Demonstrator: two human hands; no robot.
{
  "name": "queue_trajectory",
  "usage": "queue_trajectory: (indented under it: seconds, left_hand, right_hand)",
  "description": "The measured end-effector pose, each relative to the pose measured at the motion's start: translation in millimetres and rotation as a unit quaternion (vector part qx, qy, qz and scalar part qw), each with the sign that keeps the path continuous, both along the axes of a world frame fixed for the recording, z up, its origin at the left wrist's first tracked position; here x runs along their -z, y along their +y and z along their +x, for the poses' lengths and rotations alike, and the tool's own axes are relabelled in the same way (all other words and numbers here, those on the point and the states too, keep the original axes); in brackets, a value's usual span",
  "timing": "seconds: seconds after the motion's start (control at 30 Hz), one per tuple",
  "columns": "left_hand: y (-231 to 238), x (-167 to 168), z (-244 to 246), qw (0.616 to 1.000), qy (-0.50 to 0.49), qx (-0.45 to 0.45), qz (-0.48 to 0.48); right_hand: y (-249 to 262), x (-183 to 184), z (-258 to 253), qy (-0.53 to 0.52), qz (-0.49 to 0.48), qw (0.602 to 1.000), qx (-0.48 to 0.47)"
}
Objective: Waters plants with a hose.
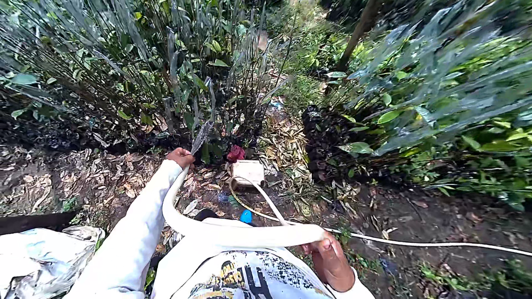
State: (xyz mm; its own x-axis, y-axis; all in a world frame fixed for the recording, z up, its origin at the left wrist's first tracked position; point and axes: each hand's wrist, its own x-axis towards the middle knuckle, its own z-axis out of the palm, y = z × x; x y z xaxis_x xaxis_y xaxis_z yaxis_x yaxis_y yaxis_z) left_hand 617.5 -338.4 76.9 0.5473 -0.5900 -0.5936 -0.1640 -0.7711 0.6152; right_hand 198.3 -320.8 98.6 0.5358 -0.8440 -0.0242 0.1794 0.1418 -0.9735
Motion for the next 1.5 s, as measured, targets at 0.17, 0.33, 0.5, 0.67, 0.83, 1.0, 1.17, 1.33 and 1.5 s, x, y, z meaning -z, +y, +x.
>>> queue_trajectory:
  seconds: [0.17,0.33,0.5,0.67,0.83,1.0,1.17,1.33,1.5]
  left_hand:
    - [-19.4,5.7,6.3,0.998,0.022,-0.008,-0.052]
    - [-42.0,11.0,31.6,0.998,0.036,0.010,-0.059]
    - [-65.0,9.1,58.3,0.996,0.059,0.001,-0.061]
    - [-86.2,16.6,93.4,0.995,0.062,0.029,-0.072]
    - [-101.8,25.1,109.6,0.994,0.073,0.035,-0.070]
    - [-111.5,26.1,114.2,0.994,0.053,0.052,-0.085]
    - [-116.5,29.8,116.5,0.994,0.033,0.054,-0.092]
    - [-116.7,25.8,97.8,0.995,0.029,0.073,-0.064]
    - [-118.6,22.4,58.2,0.995,0.041,0.088,-0.034]
  right_hand:
    - [-13.6,-0.7,5.4,0.019,-0.016,1.000,0.006]
    - [-16.7,-3.6,28.4,0.045,-0.017,0.999,0.024]
    - [-20.8,-14.4,63.1,0.071,-0.012,0.996,0.048]
    - [-21.6,-18.4,93.6,0.079,-0.018,0.995,0.050]
    - [-16.1,-19.5,111.9,0.080,-0.011,0.995,0.067]
    - [-10.9,-22.4,117.2,0.094,-0.006,0.992,0.084]
    - [-8.7,-20.1,114.8,0.096,0.007,0.990,0.100]
    - [-11.2,-9.1,101.6,0.079,-0.011,0.991,0.107]
    - [-20.5,7.2,71.9,0.054,-0.019,0.989,0.138]
